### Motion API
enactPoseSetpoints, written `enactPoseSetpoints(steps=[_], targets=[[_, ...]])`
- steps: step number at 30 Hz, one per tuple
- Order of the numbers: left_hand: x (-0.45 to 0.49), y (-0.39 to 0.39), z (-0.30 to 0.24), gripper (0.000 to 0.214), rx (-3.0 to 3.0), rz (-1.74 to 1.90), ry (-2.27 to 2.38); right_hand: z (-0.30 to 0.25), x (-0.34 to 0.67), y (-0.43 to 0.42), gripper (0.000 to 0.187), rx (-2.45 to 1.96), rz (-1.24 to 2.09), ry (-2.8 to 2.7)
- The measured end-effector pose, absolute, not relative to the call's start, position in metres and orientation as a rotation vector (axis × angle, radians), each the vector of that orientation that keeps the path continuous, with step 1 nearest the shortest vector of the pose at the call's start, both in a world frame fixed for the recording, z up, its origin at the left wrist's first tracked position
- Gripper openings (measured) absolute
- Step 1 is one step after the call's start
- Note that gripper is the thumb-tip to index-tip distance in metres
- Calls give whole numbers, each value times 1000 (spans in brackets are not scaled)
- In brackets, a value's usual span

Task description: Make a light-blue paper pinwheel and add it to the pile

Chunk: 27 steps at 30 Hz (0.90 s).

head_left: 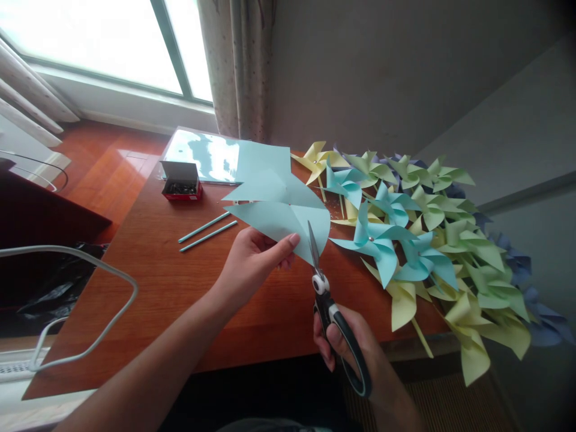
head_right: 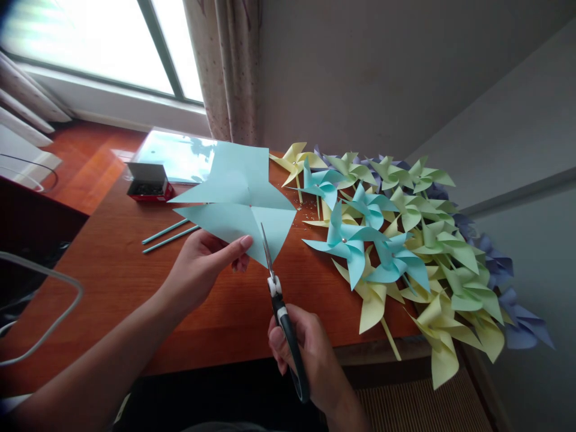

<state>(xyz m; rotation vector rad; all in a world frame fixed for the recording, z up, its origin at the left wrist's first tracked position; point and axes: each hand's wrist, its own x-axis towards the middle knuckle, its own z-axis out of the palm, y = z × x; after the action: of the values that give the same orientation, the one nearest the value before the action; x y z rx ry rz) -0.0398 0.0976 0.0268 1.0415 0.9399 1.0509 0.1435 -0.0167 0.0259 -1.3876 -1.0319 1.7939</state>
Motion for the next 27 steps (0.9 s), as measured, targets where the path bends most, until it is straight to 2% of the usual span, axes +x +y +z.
enactPoseSetpoints(steps=[13,27], targets=[[-38,98,25,31,1060,964,920,23,145,-15,59,-1288,1901,-906],[-37,98,26,24,1064,1043,924,21,147,-15,56,-1271,1916,-928]])
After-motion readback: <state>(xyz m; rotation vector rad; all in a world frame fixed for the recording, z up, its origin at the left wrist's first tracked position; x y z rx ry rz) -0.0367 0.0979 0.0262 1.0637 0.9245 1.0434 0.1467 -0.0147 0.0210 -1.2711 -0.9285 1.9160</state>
